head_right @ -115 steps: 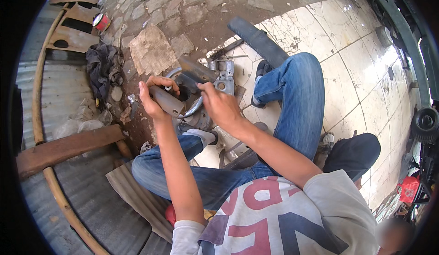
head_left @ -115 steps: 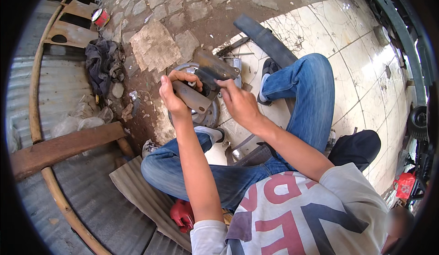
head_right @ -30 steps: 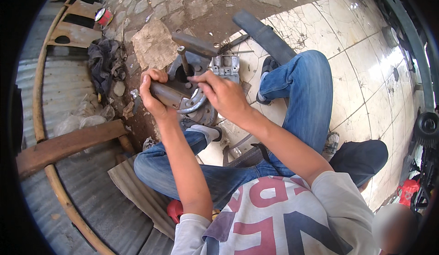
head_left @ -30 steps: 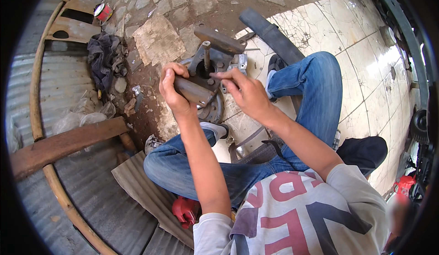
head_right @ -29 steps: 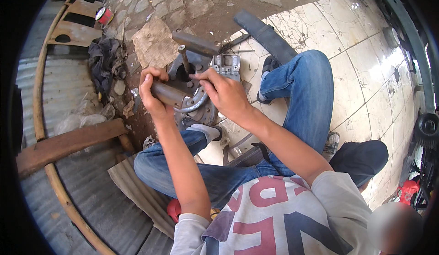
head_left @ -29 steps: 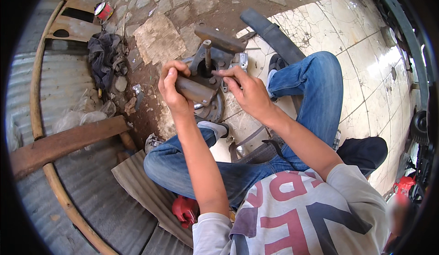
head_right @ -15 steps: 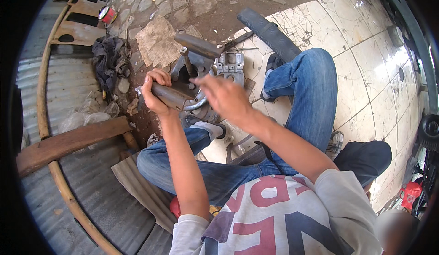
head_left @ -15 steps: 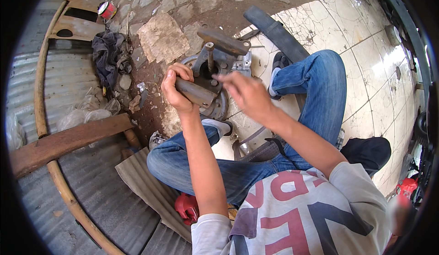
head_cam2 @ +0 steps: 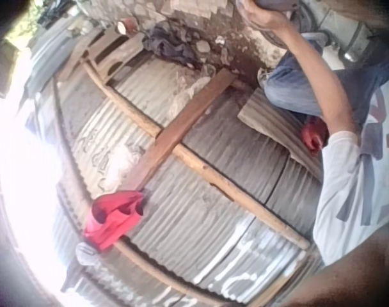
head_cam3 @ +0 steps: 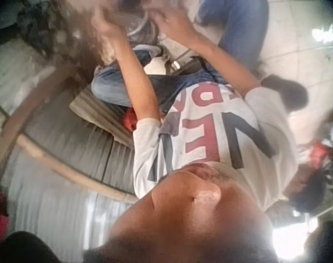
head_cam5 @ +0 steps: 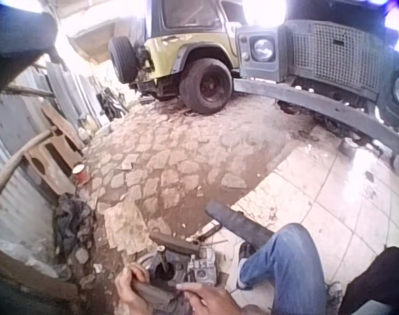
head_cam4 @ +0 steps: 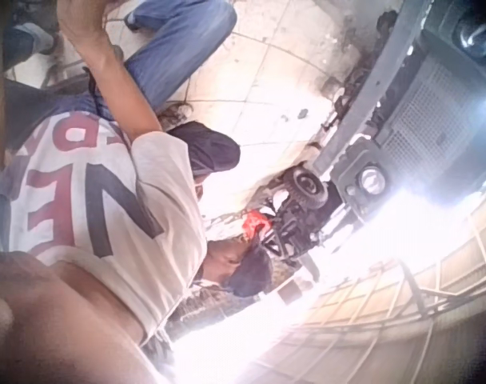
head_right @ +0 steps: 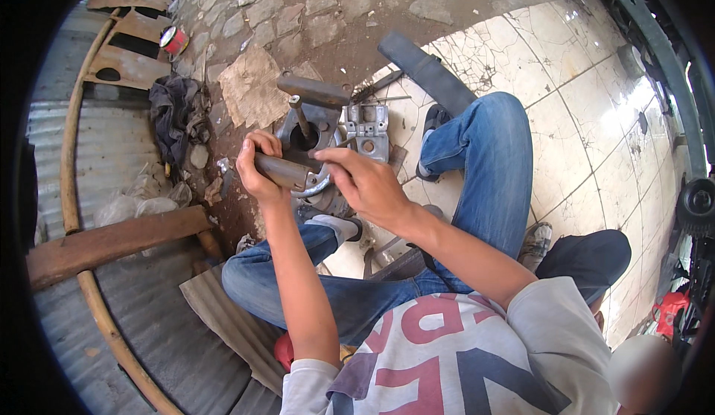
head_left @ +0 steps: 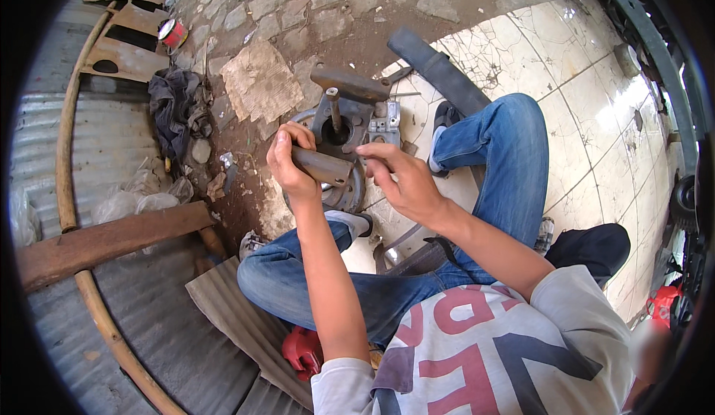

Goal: The person sits on the ground and uses a small metal rod to scrape and clean the interior surfaces of a cylindrical mechanical housing. They repeatedly rotate the part and probe different areas with the rod, then inspect the cleaned surfaces.

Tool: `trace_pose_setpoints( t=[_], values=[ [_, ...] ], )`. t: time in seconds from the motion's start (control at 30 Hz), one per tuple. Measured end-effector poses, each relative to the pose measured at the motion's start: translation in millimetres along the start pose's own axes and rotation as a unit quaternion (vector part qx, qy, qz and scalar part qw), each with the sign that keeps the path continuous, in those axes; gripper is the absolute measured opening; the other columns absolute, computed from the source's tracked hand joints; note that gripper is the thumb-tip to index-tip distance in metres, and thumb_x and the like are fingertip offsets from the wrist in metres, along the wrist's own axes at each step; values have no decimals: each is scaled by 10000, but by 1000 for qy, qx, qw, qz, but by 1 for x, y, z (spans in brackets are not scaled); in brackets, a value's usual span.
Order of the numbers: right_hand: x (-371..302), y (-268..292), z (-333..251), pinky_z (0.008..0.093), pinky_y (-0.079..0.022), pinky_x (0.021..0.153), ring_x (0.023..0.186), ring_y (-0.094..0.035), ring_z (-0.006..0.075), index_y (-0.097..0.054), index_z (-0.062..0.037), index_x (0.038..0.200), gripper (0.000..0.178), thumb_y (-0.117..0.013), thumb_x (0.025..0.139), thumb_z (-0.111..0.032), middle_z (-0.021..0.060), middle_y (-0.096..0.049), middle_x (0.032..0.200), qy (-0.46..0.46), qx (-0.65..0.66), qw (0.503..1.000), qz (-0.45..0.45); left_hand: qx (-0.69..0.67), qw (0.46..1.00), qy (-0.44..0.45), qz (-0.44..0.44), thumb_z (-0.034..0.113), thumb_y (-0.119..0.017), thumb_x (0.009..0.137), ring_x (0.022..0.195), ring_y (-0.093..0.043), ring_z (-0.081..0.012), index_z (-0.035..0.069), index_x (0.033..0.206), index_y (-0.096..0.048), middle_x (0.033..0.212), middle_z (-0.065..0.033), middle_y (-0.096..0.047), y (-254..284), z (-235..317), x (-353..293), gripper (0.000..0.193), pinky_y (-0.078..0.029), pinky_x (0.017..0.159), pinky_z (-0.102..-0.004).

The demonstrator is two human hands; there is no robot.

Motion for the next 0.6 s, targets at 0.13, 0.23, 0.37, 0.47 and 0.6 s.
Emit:
trace_pose_setpoints(
  t=[0.13,0.23,0.37,0.47,0.6],
  values=[
    [19,22,-4,285,-541,661,749,-651,168,-637,-52,1092,254,-525,902,74,120,-662,980,41,-85,995,32,27,1000,2,-6,243,-414,958,638,-391,-162,33,687,-458,666,-86,-436,-3,6,2,346,-324,619,-302],
    [43,34,-19,344,-512,714,807,-628,234,-648,-59,1110,280,-531,889,68,137,-637,951,128,-171,974,71,34,999,30,-9,228,-417,961,640,-398,-161,34,680,-456,665,-83,-438,-3,7,-1,344,-325,618,-305],
    [72,38,-22,428,-484,804,894,-589,311,-651,-91,1166,325,-596,858,-3,126,-625,928,176,-238,951,90,38,998,55,-4,226,-421,971,644,-405,-162,33,672,-456,661,-78,-439,-3,11,-1,358,-327,621,-306],
    [76,33,-12,421,-484,827,922,-588,314,-650,-84,1179,300,-601,886,-42,129,-636,952,155,-237,956,77,37,996,77,4,234,-434,975,648,-413,-166,31,669,-461,657,-73,-440,-4,11,1,368,-333,625,-306],
    [78,32,-1,417,-477,869,945,-588,325,-647,-69,1186,295,-618,892,-66,136,-648,989,109,-205,969,81,28,992,123,10,237,-447,977,651,-424,-169,30,671,-471,653,-68,-443,-4,8,6,370,-340,624,-306]
  ],
)
Point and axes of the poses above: each hand's wrist, its own x-axis towards the middle knuckle, its own y-axis out of the back of the hand, z = x × y, the point moved 3 cm from there along x, towards the middle knuckle
